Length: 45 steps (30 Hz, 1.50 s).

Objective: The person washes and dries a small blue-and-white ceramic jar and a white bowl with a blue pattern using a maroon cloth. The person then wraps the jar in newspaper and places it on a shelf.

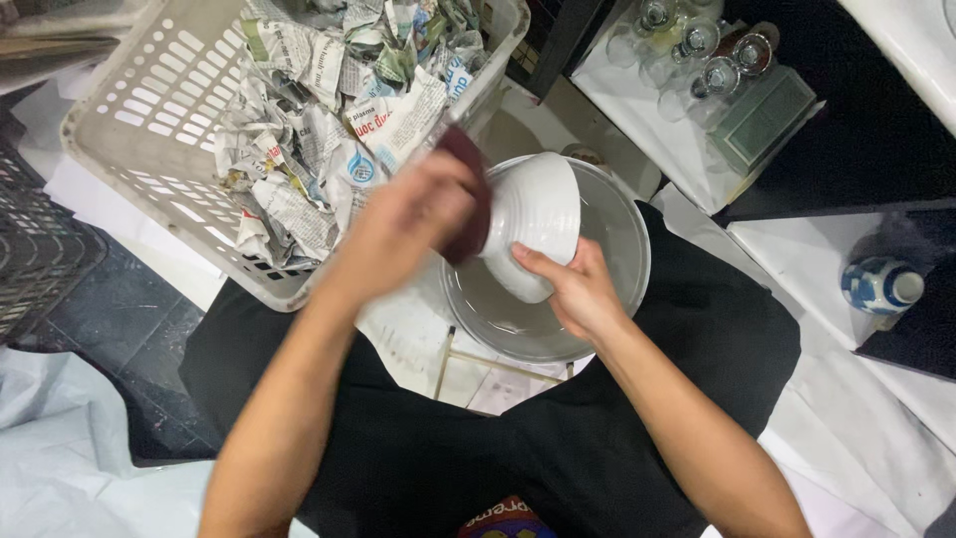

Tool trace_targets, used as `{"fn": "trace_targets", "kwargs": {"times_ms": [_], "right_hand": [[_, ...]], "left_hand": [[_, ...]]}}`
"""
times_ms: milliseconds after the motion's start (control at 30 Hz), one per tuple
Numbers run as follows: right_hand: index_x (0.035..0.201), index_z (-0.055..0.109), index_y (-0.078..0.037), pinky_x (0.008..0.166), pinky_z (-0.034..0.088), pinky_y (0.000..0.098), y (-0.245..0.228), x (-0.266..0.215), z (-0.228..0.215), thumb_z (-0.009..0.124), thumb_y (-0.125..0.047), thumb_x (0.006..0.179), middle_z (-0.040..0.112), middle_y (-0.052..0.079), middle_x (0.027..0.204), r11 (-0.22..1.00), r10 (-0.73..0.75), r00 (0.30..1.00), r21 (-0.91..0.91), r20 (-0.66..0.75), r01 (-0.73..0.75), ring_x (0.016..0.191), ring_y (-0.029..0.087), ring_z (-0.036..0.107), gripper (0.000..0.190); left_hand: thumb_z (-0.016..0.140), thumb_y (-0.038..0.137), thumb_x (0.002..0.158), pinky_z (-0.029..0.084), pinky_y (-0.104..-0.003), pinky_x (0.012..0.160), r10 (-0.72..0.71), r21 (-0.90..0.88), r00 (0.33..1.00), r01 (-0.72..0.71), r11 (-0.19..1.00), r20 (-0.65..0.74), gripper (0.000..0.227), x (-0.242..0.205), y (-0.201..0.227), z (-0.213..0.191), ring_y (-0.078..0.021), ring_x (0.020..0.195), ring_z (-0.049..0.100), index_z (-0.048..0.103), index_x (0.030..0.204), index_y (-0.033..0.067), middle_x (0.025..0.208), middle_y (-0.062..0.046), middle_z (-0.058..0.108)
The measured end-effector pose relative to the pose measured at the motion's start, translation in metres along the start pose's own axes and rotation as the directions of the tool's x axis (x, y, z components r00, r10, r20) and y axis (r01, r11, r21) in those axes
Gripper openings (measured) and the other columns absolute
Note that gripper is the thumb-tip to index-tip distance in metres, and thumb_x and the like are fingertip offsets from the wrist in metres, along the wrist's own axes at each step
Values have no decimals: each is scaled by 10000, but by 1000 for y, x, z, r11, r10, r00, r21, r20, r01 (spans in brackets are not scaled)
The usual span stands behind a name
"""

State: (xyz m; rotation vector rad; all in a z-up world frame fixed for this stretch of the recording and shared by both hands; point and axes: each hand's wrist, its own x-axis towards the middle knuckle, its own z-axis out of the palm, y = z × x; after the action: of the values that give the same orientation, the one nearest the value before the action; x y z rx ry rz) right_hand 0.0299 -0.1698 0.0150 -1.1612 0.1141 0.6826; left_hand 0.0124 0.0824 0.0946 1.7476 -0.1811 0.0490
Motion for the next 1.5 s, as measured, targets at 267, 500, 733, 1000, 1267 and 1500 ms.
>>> {"fn": "trace_targets", "kwargs": {"times_ms": [267,500,733,1000,1267,1500], "right_hand": [[1460,445,-162,1067,468,510,13,-4,-4,379,-468,1013,535,124,1419,815,214,977,548,19,-189,1341,306,516,546],[1521,433,-112,1181,440,454,0,-3,-6,515,-363,1060,497,99,1543,910,-52,981,413,188,-31,1407,262,506,531],[1492,455,-46,1161,426,380,-13,-13,1,680,-183,892,533,128,1506,547,-230,880,-694,415,469,1399,253,510,655],[1470,549,-54,1277,286,492,-45,-33,52,765,-195,755,520,126,1561,-155,-252,667,-710,701,687,1484,253,458,760],[1414,583,-30,1233,392,405,-84,-34,31,712,-205,977,622,139,1460,91,-741,576,-798,345,596,1456,319,534,489],[1326,624,19,936,549,341,-58,-13,13,715,-216,913,728,124,1206,928,68,992,-358,-103,-101,1062,193,686,483]], "left_hand": [[635,-9,802,532,-341,764,344,469,854,-506,724,389,536,9,76,71,-321,1276,597,642,1328,91,1434,-131,597],[746,240,973,404,-432,1221,369,500,916,-246,830,-161,379,-1,62,42,-278,1392,551,609,1316,153,1419,-66,585],[474,553,977,467,-450,1053,-619,-739,785,435,515,30,645,4,-23,71,-215,1374,492,417,1489,166,1495,-12,501],[406,598,1037,437,-438,1133,-505,-970,852,220,101,141,711,-11,-87,74,-290,1315,534,475,1506,69,1458,-155,554],[499,447,1016,428,-437,1164,-326,-896,909,353,269,260,618,-12,-104,69,-288,1350,529,468,1502,67,1478,-143,549],[584,341,986,434,-442,1158,-391,-822,854,474,316,342,580,-25,-91,73,-298,1340,542,487,1478,50,1460,-148,565]]}}
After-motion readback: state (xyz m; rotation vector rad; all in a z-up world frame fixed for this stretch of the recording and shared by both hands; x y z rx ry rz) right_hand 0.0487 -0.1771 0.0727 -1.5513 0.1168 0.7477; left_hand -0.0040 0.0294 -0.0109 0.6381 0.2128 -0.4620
